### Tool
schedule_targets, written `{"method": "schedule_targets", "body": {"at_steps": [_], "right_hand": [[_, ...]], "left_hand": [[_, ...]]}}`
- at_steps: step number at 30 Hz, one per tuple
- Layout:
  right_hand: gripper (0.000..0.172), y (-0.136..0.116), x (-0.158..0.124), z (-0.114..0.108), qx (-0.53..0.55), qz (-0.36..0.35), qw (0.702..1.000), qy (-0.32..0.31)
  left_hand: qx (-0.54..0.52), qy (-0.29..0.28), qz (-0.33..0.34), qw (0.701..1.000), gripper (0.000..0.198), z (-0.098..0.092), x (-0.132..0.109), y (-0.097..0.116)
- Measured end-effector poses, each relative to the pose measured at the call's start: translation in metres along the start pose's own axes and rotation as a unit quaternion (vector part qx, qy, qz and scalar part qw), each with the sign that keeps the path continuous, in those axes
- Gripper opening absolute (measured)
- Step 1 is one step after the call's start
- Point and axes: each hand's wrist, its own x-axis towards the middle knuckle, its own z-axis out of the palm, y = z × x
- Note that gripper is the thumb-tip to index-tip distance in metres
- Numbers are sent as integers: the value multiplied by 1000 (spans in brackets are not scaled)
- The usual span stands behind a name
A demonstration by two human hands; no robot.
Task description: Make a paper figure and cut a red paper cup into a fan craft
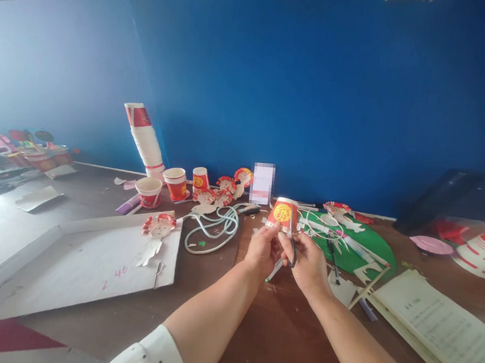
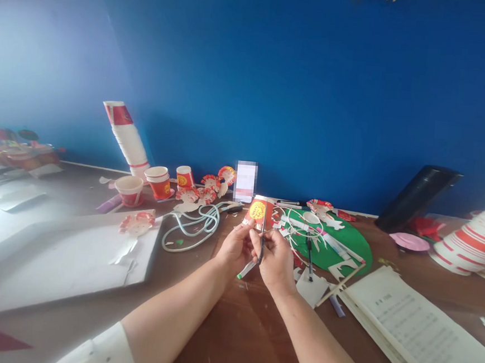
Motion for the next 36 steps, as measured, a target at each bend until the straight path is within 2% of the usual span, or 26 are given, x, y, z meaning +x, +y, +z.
{"method": "schedule_targets", "body": {"at_steps": [6,15,36], "right_hand": [[39,-3,-1,-1,4,23,1000,9],[33,14,4,-6,92,68,993,-16],[33,12,7,-14,67,48,996,-20]], "left_hand": [[-11,24,12,1000,40,-5,4,-2],[-33,45,48,997,40,-8,9,-4],[-12,72,76,994,31,-3,5,9]]}}
